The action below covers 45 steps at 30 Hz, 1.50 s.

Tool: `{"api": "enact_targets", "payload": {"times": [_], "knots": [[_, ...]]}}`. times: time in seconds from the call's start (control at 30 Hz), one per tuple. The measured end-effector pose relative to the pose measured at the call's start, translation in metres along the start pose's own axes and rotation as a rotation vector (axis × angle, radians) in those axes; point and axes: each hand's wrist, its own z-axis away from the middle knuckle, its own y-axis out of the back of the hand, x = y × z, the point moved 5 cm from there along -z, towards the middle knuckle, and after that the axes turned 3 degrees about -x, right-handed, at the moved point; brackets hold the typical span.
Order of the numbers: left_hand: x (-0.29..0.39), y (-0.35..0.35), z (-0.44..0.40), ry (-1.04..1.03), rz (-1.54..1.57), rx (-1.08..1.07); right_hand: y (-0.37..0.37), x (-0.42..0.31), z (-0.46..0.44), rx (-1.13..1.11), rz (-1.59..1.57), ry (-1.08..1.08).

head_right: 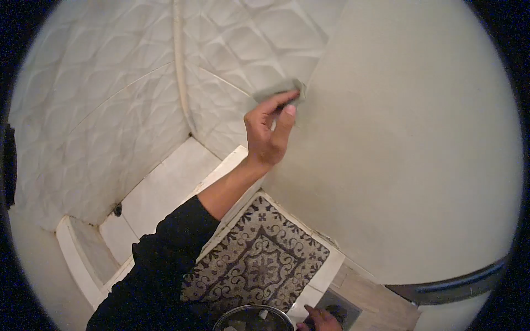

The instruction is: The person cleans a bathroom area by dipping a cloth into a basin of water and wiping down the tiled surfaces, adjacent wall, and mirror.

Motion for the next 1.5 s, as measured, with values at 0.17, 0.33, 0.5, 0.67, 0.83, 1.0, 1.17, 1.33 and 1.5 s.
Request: {"api": "enact_targets", "payload": {"times": [0.17,0.33,0.5,0.67,0.83,1.0,1.17,1.33,1.5], "knots": [[0.047,-0.073,0.046,0.492,0.184,-0.51,0.029,-0.023,0.006,0.724,-0.063,0.113],[0.094,-0.138,0.14,0.578,0.621,-1.201,0.042,-0.015,0.008,1.203,-0.103,0.049],[0.1,-0.149,0.217,0.899,0.932,-1.418,0.018,0.046,0.01,0.839,-0.586,-0.202],[0.034,-0.12,0.32,1.451,0.434,-0.785,0.033,0.062,0.015,1.107,-0.853,-0.195],[0.031,-0.07,0.434,0.601,0.001,-2.025,0.032,0.087,0.03,1.095,-1.193,-0.07],[0.041,-0.037,0.487,0.677,0.092,-2.418,0.029,0.074,0.024,1.058,-1.537,-0.158],[0.031,-0.036,0.49,0.625,0.063,-2.416,0.025,0.088,0.028,0.933,-1.496,-0.228],[0.006,-0.038,0.48,0.647,0.056,-2.33,0.028,0.083,0.024,1.063,-1.469,-0.305],[-0.037,-0.05,0.422,0.613,-0.078,-2.295,0.022,0.086,0.024,0.956,-1.475,-0.368]]}}
